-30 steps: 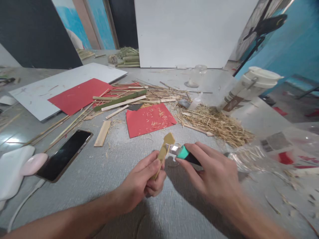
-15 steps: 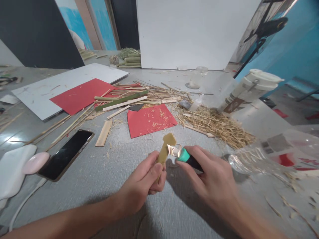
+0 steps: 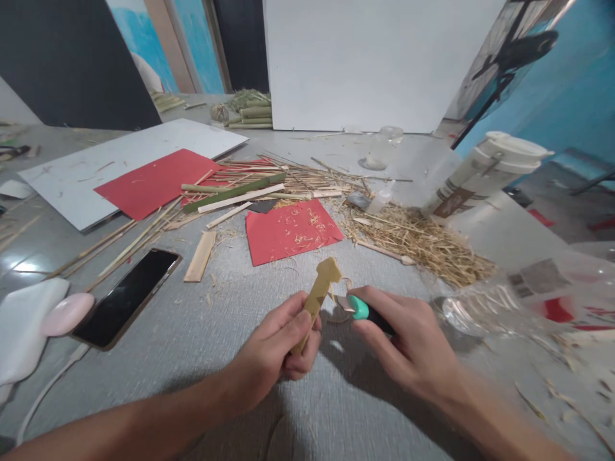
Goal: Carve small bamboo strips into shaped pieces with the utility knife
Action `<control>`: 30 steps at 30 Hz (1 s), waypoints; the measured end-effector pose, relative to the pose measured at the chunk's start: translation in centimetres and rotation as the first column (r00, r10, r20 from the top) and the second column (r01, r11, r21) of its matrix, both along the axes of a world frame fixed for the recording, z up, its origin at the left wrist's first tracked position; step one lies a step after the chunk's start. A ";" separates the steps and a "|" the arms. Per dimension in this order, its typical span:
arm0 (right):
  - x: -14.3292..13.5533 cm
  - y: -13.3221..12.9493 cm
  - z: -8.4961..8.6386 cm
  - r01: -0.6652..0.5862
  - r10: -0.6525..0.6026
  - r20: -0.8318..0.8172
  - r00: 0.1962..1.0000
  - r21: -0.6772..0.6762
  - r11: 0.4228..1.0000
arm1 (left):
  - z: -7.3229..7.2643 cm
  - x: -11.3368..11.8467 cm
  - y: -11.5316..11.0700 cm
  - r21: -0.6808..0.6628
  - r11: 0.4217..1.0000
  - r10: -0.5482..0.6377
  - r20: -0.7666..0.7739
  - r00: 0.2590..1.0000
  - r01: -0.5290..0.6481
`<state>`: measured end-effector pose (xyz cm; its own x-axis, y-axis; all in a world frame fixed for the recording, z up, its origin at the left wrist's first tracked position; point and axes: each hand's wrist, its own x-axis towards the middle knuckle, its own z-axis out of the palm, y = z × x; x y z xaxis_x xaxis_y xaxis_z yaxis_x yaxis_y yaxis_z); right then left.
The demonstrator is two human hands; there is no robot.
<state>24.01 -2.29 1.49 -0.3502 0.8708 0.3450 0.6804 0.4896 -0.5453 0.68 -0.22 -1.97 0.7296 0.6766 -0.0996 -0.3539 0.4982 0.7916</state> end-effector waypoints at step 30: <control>-0.2 0.0 0.0 0.063 -0.067 -0.021 0.998 -0.165 0.984 | 0.3 -0.2 0.7 0.037 0.995 0.093 -0.094 0.991 -0.090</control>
<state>23.77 -2.30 1.46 -0.2837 0.9369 0.2043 0.6922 0.3475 -0.6325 0.47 0.49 -1.71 0.6528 0.7440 -0.1424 -0.3186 0.4402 0.8395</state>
